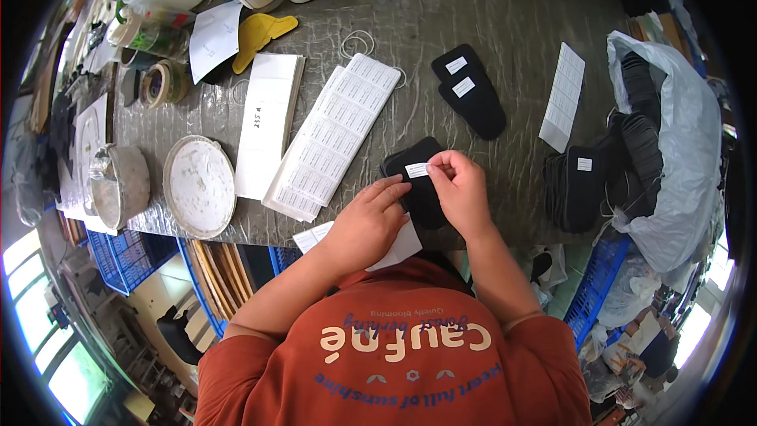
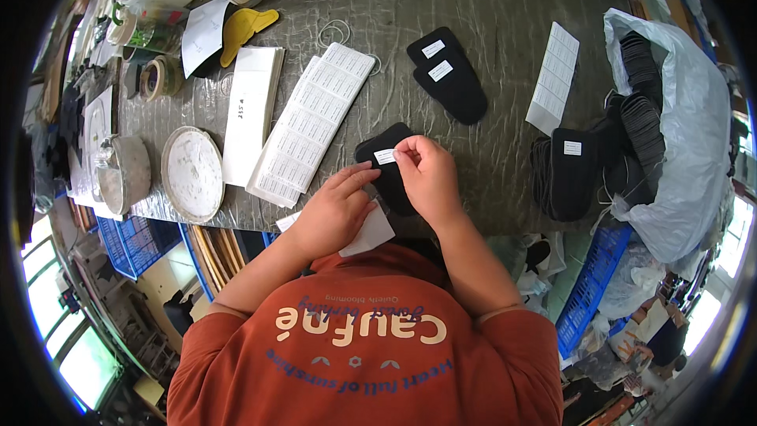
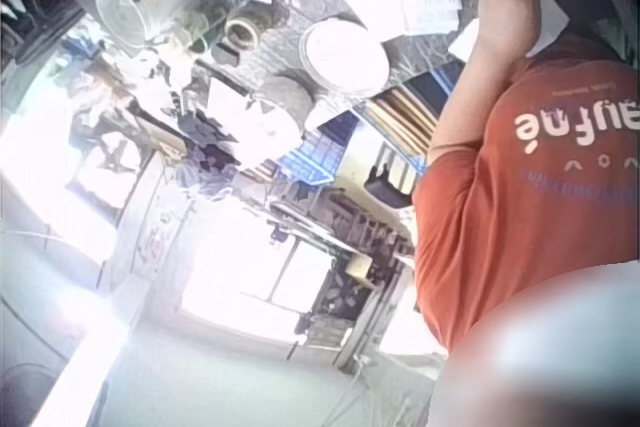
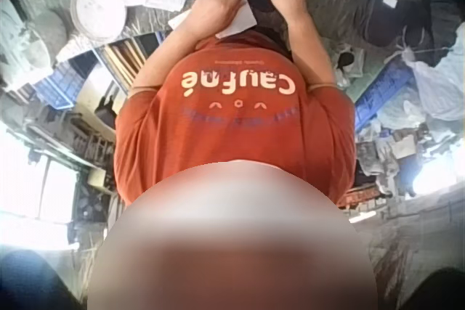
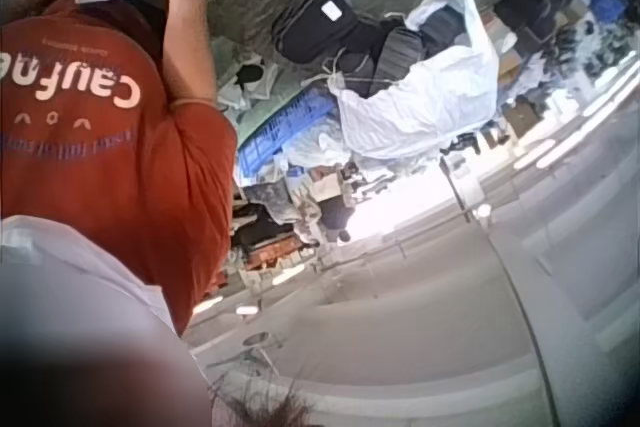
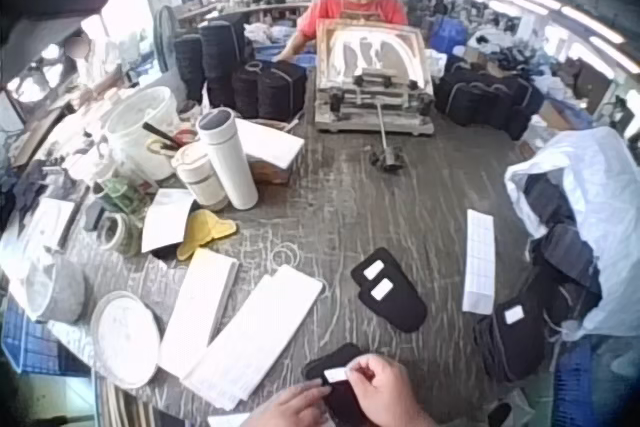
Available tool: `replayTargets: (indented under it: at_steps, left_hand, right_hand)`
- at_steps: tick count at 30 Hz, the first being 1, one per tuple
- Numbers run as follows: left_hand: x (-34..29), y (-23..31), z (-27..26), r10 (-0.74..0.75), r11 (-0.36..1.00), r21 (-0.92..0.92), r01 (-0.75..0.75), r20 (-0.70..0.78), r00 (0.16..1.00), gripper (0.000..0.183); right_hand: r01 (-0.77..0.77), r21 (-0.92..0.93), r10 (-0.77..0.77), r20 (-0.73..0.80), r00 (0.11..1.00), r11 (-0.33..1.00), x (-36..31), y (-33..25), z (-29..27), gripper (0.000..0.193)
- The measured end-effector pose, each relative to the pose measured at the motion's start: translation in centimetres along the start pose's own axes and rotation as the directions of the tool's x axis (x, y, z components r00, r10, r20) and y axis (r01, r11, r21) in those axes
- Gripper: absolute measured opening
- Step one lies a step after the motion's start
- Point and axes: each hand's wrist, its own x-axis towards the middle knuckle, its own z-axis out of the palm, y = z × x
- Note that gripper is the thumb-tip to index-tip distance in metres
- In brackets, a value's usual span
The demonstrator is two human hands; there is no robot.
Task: Marking tracking sheets with a marker and attaching labels to shoe components.
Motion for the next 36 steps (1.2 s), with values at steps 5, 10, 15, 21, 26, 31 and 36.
replayTargets:
  at_steps: [5,10,15,21,26,31,36]
  left_hand:
    - [-0.3,-0.6,0.7,0.019,0.999,0.047,-0.019,0.01,1.0,0.014]
    - [-0.1,-0.5,0.5,0.022,0.998,0.055,-0.024,0.031,0.999,0.013]
    - [-0.1,-0.4,0.5,-0.01,0.999,0.037,0.008,0.054,0.998,0.012]
    - [0.0,-0.5,0.9,0.006,0.98,0.196,-0.03,0.122,0.992,0.015]
    - [0.1,-0.4,1.0,-0.031,0.977,0.213,-0.001,0.143,0.989,0.017]
    - [0.1,-0.3,1.0,-0.029,0.976,0.22,-0.004,0.148,0.989,0.017]
    - [0.1,-0.3,0.9,-0.039,0.978,0.21,0.005,0.155,0.987,0.016]
  right_hand:
    - [-0.031,-0.057,0.032,0.023,0.999,0.998,0.5,0.3,0.1,0.006]
    - [-0.021,-0.052,0.024,0.041,0.999,0.998,0.7,0.9,0.2,0.006]
    - [0.01,-0.109,-0.006,0.04,0.999,0.994,0.9,1.2,0.3,0.007]
    - [0.033,-0.077,-0.032,0.014,0.999,0.997,1.0,1.8,0.4,0.012]
    - [-0.094,-0.037,0.09,-0.101,0.991,0.995,1.1,0.8,0.8,0.034]
    - [-0.075,-0.132,0.053,-0.159,0.986,0.988,1.4,1.3,1.1,0.031]
    - [-0.112,-0.237,0.079,-0.144,0.986,0.965,1.6,0.8,1.1,0.035]
